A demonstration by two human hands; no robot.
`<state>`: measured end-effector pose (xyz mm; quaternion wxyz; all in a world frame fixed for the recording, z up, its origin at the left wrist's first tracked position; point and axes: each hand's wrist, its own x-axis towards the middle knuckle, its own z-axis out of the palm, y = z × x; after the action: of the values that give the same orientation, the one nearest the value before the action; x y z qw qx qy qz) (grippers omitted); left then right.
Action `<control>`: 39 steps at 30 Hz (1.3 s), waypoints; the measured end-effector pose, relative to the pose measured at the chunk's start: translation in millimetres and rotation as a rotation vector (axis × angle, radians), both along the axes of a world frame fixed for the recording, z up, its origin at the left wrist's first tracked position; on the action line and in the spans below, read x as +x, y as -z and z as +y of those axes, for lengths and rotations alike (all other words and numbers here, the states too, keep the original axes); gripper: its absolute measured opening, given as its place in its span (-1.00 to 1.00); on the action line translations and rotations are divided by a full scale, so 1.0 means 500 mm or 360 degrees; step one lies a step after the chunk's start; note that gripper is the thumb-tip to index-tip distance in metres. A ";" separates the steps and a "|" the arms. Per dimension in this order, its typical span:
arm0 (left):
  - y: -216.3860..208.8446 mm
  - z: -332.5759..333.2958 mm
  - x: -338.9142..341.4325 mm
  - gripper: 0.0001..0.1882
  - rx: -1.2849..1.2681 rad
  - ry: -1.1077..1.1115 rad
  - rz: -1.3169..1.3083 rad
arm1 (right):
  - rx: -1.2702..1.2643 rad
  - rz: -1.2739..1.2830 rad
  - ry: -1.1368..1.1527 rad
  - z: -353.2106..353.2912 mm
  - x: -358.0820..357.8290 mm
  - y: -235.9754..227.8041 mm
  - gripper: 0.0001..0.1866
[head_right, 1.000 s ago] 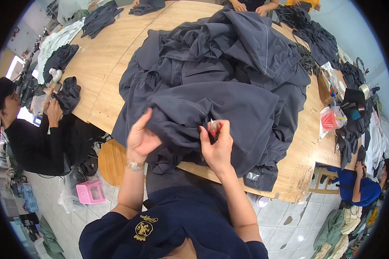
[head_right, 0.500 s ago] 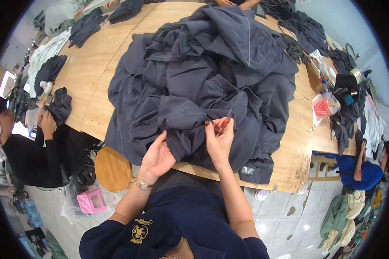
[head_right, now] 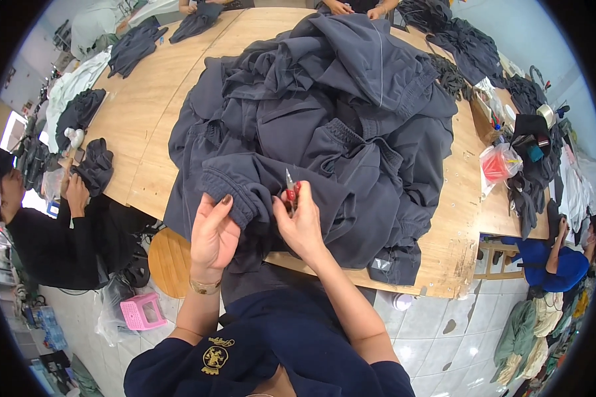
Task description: The recorder and other workers are at a large table sorting through a pile of fabric garments and using small snipping tools to trim loose threads.
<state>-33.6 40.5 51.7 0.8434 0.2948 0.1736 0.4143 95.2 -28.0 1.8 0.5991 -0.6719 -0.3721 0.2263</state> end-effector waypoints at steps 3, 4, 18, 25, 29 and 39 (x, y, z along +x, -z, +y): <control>0.008 0.000 0.009 -0.60 0.0027 0.0011 0.0042 | 0.0117 -0.0211 0.0145 -0.014 0.018 0.002 -0.82; 0.009 -0.001 0.013 -0.59 0.0055 0.0015 0.0071 | 0.0183 -0.0115 0.0121 -0.018 0.021 -0.003 -0.81; 0.024 -0.026 0.049 -0.53 0.1113 -0.0519 0.0729 | 0.0496 0.0546 -0.0167 0.008 0.016 -0.018 -0.75; 0.005 -0.009 0.043 -0.59 0.1734 -0.0288 0.1424 | 0.0553 0.0913 -0.0289 -0.001 0.020 -0.042 -0.74; 0.010 -0.001 0.051 -0.68 0.1729 -0.0477 0.1456 | 0.0580 0.0557 -0.0184 -0.007 0.038 -0.027 -0.78; 0.024 0.008 0.055 -0.76 0.1914 -0.0665 0.1527 | -0.0103 -0.0708 -0.0154 -0.064 0.025 -0.050 -0.70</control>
<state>-6.2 44.7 39.7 0.2779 0.8069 0.3162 0.4144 107.5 -59.9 26.8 0.4689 -0.7055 -0.5194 0.1128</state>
